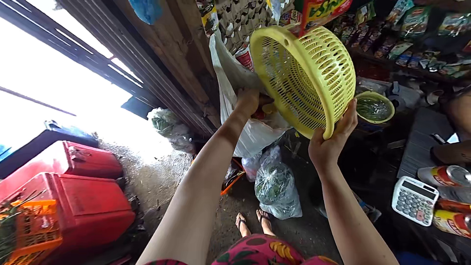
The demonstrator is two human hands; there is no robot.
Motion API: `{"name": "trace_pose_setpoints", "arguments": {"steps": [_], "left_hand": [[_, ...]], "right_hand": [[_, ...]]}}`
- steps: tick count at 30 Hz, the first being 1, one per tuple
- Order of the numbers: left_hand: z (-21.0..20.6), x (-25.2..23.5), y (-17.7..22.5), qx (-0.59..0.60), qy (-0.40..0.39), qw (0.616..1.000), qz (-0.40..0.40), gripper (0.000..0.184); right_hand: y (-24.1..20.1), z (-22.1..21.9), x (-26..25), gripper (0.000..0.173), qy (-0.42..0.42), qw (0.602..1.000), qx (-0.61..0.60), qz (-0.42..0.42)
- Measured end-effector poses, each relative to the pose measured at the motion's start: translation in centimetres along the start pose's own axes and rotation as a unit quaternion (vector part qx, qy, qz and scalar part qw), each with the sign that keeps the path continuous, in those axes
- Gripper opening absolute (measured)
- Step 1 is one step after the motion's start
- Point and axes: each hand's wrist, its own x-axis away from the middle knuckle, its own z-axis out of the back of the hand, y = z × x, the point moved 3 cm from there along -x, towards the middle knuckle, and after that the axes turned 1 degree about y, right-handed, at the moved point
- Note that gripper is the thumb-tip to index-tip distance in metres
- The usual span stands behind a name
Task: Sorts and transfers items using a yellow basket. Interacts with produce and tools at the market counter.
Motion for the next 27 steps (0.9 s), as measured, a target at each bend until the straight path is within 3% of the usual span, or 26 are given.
{"name": "trace_pose_setpoints", "arguments": {"steps": [4, 7, 10, 13, 21, 25, 27], "left_hand": [[3.0, 2.4, 2.0, 0.129, 0.079, 0.987, -0.053, 0.044], [2.7, 2.5, 3.5, 0.073, 0.138, 0.98, -0.124, 0.044], [1.9, 2.6, 4.0, 0.033, 0.126, 0.98, -0.152, 0.04], [1.7, 2.9, 3.3, 0.028, 0.086, 0.986, -0.139, 0.035], [-2.9, 0.2, -0.5, -0.008, -0.022, 0.985, -0.172, 0.031], [-0.1, 1.5, 1.2, -0.106, -0.127, 0.982, -0.09, 0.018], [1.9, 2.8, 2.1, -0.133, -0.131, 0.981, -0.049, 0.023]], "right_hand": [[0.5, -1.1, 0.2, 0.084, -0.032, 0.998, -0.036, -0.05], [-0.7, -2.1, 0.7, 0.085, -0.051, 0.995, -0.067, -0.063], [-2.0, -2.7, 1.2, 0.082, -0.056, 0.997, -0.055, -0.015], [-2.5, -2.9, 1.2, 0.082, -0.064, 0.997, -0.038, 0.031], [-1.8, -3.8, 0.7, 0.064, -0.053, 0.995, -0.073, 0.042], [-1.8, -3.9, 0.8, 0.06, -0.054, 0.994, -0.07, 0.059], [-1.9, -3.7, 0.8, 0.063, -0.058, 0.993, -0.068, 0.072]]}}
